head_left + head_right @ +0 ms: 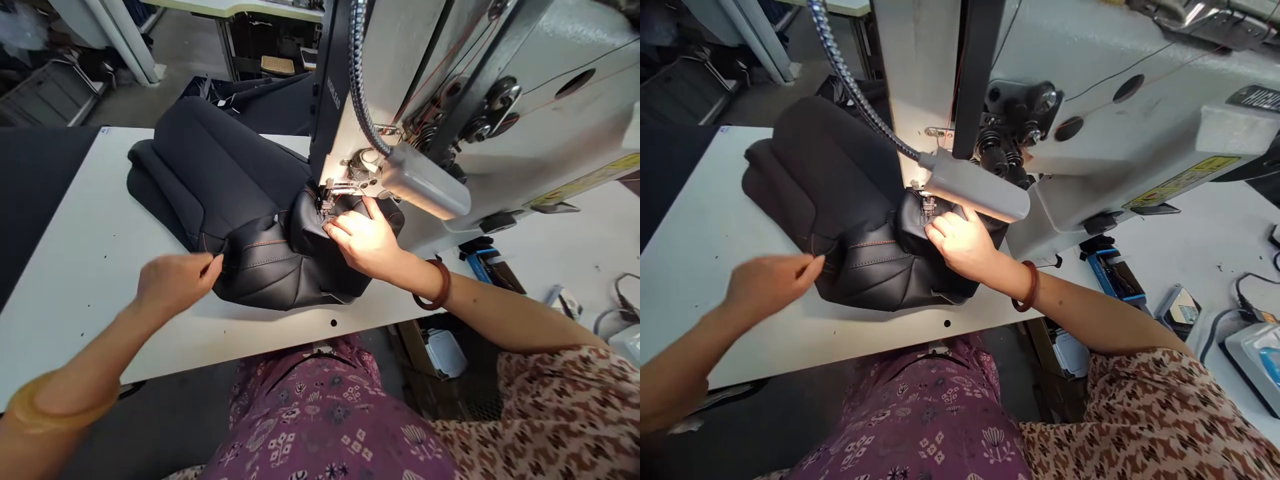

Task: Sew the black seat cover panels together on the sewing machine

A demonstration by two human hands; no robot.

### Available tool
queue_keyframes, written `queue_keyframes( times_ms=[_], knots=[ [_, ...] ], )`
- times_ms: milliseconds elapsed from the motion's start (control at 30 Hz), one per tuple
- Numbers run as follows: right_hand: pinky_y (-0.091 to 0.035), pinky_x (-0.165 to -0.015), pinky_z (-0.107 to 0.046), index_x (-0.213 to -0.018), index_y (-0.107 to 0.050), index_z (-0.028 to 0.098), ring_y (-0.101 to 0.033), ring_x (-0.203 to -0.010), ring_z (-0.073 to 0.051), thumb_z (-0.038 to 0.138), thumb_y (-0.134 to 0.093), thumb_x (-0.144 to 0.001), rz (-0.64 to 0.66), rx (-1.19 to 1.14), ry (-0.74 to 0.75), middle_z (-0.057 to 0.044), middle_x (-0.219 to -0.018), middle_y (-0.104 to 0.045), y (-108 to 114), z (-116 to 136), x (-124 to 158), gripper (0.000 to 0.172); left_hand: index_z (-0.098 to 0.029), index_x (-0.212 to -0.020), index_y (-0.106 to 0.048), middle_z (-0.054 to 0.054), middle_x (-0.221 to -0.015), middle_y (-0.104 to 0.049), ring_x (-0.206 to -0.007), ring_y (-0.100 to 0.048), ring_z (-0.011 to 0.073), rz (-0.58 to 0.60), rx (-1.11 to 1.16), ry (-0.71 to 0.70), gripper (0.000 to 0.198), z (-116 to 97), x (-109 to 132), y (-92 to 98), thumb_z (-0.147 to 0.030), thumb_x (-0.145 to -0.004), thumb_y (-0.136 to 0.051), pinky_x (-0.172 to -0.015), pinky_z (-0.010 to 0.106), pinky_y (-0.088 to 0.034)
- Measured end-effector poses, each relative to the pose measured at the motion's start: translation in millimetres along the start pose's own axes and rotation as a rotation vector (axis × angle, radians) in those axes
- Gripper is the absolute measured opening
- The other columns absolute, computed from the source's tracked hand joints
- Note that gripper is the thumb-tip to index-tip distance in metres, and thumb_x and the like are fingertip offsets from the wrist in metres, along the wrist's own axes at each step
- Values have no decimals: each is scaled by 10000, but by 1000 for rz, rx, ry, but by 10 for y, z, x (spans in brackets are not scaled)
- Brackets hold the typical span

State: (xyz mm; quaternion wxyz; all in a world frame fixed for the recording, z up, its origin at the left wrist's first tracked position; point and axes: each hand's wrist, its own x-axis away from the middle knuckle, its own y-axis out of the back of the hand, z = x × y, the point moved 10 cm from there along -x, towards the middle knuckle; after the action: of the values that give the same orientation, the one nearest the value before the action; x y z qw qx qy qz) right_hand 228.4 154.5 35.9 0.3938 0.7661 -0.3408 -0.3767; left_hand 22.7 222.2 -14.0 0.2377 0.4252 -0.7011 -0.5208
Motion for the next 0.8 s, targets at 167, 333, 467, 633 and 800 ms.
queue_keyframes(
  times_ms=[167, 333, 467, 633, 800],
  knots=[
    [-298, -980, -407, -1034, -613, 190, -526, -844, -165, 175, -307, -957, -51, 55, -8, -25, -929, -666, 59, 55, 53, 316, -222, -1190, -602, 83, -1186, -636, -1079, -576, 237, -183, -232, -798, 320, -1161, -591, 72, -236, -879, -529, -937, 387, -431],
    [-359, -908, -363, -991, -618, 170, -561, -932, -158, 153, -314, -964, -138, 68, -4, -16, -970, -681, 131, 74, 102, 305, -177, -1035, -659, 31, -1030, -712, -973, -628, 148, -456, -186, -1131, 281, -1500, -569, -55, -120, -898, -421, -847, 282, -487],
    [-379, -893, -329, -1009, -630, 168, -574, -1017, -155, 154, -308, -968, -157, 33, 7, -15, -991, -694, 118, 52, 110, 324, -162, -947, -659, 8, -918, -732, -794, -654, 117, -619, -195, -1165, 241, -1529, -413, 46, -92, -883, -437, -680, 263, -475],
    [-397, -904, -345, -1060, -622, 123, -598, -1020, -175, 130, -336, -945, -148, -50, 23, -46, -1062, -689, 67, -49, 91, 308, -171, -823, -656, -13, -833, -725, -650, -612, 109, -660, -340, -1105, 196, -1644, -369, 65, -93, -868, -482, -568, 271, -412],
    [-414, -921, -365, -1108, -594, 123, -597, -1028, -186, 81, -375, -890, -58, -133, 55, -59, -1099, -676, -49, -132, 70, 312, -177, -790, -658, -18, -763, -707, -615, -586, 113, -696, -435, -1002, 194, -1658, -378, 27, -109, -872, -496, -567, 263, -406]
  ],
)
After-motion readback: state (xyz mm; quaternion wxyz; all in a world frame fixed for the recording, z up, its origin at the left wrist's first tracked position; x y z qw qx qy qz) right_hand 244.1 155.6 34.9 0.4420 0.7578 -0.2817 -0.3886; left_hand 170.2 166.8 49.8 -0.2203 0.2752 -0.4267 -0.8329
